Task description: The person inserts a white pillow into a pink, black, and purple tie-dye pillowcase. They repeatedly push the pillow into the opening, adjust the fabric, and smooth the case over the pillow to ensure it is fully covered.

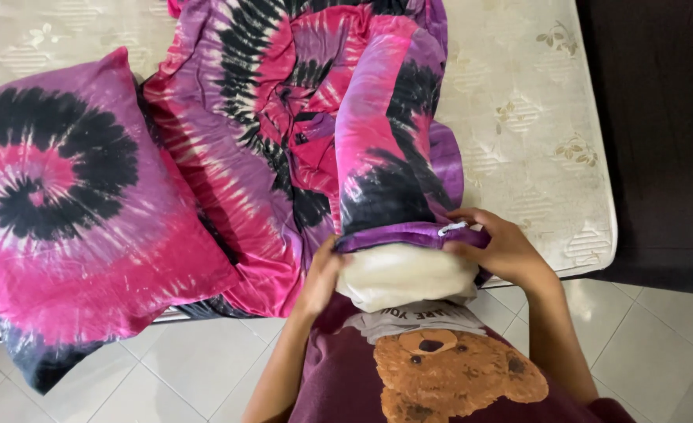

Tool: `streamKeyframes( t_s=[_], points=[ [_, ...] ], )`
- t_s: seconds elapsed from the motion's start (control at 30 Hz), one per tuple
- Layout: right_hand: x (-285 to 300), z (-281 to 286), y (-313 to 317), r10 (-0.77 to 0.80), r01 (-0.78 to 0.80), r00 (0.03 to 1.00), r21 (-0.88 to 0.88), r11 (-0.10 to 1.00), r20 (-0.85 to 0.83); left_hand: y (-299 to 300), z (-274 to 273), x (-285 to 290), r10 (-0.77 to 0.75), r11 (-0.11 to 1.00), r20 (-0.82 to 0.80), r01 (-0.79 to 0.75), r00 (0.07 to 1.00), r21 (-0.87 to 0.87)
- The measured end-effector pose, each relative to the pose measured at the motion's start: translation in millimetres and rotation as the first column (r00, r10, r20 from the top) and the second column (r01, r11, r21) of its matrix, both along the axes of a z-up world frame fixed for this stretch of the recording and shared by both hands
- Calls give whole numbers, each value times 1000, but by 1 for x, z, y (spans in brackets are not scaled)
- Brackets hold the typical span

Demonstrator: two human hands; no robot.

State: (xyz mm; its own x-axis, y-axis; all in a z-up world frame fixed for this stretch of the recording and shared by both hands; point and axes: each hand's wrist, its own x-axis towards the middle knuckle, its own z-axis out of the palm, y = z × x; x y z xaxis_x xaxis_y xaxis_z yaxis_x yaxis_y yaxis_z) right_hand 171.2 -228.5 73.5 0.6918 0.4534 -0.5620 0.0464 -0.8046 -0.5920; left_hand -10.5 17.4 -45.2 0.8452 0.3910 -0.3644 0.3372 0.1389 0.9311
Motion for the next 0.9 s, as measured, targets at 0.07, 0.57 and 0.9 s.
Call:
streamKeyframes(
  t_s=[0.07,0.57,0.9],
  points=[
    [2,-7,0,-89,89,996,24,996,10,-10,21,4,-113,992,15,112,993,49],
    [-43,-28,52,164,171,869,595,785,-466,-54,-95,23,117,829,-229,32,966,559],
    [111,-113,48,305,-410,876,244,879,374,-25,-86,-19,-118,993,162,119,980,2]
  ],
)
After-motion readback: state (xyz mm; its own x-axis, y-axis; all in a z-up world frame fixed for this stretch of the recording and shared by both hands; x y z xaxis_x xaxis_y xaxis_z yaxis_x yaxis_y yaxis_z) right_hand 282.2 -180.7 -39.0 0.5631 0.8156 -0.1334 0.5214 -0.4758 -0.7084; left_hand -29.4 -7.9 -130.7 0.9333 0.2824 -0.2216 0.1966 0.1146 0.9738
